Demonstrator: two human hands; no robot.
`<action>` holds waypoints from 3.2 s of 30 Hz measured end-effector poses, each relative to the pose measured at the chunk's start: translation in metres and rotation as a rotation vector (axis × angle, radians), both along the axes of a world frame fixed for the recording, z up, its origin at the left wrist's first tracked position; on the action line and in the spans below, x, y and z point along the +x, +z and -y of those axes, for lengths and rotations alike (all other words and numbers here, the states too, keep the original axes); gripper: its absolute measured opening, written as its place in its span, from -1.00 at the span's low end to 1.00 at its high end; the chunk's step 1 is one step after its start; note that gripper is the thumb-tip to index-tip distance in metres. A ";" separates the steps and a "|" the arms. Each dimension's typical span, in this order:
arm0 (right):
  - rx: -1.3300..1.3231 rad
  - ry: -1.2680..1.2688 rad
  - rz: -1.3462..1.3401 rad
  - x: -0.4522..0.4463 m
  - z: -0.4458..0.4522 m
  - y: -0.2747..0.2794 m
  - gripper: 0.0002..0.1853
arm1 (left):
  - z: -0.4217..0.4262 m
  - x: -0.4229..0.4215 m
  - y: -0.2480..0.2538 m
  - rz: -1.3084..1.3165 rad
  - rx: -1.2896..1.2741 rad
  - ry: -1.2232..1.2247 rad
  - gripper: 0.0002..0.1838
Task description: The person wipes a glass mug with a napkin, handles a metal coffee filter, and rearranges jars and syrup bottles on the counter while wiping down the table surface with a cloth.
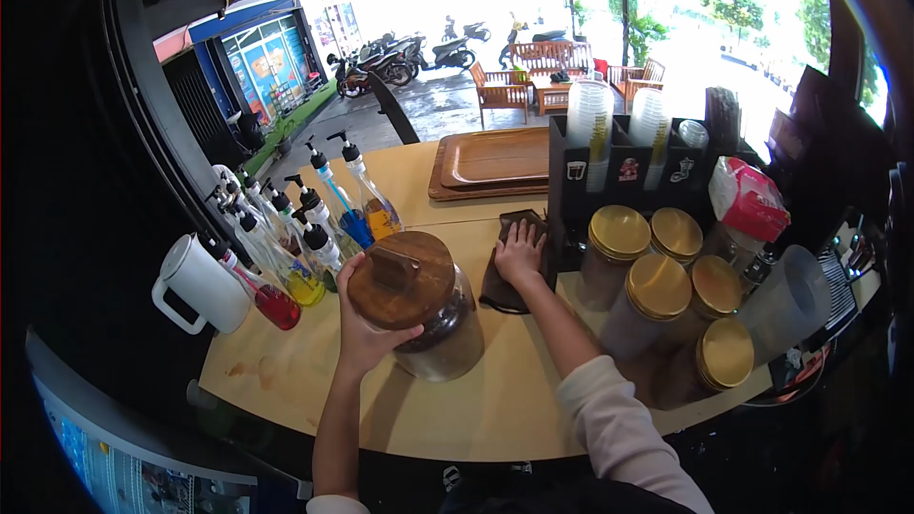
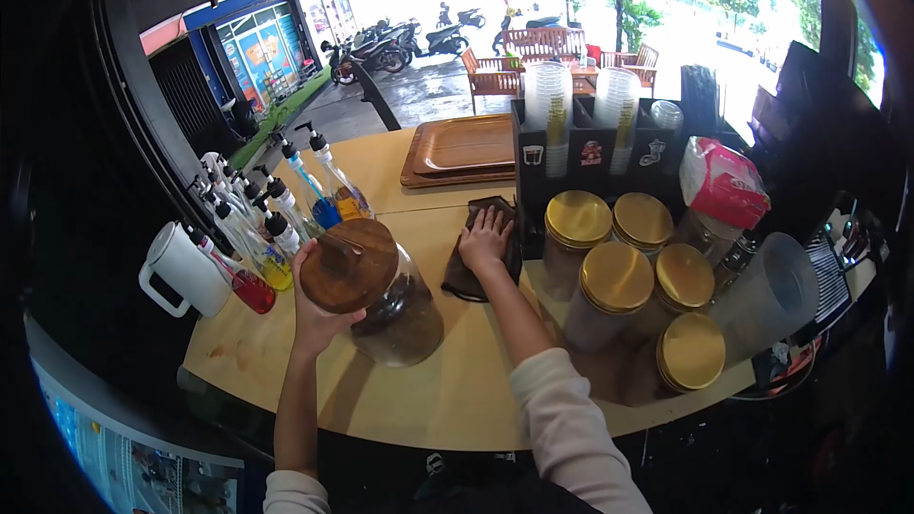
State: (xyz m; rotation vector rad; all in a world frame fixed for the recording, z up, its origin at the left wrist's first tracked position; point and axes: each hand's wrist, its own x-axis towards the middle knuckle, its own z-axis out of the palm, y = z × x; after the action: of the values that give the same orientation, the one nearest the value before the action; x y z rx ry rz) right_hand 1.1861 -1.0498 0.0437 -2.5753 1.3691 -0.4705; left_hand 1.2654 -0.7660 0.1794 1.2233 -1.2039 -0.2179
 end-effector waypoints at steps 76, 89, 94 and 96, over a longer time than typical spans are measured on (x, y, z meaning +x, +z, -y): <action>-0.078 0.197 -0.061 -0.112 -0.120 0.010 -0.34 | 0.248 0.040 0.001 0.257 -0.283 0.029 0.15; -0.027 0.204 -0.061 -0.112 -0.118 0.015 -0.35 | 0.281 0.026 -0.015 0.141 -0.234 0.073 0.17; -0.022 0.210 -0.046 -0.112 -0.119 0.014 -0.35 | 0.278 0.022 -0.010 0.210 -0.231 0.047 0.20; -0.030 0.203 -0.050 -0.111 -0.118 0.014 -0.35 | 0.273 0.023 -0.004 0.226 -0.226 0.056 0.22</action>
State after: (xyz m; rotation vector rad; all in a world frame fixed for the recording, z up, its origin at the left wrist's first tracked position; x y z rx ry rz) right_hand 1.0746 -0.9315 0.0581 -2.7306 1.1059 -0.3978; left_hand 1.2883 -1.0394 0.1749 1.1015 -1.3469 0.0988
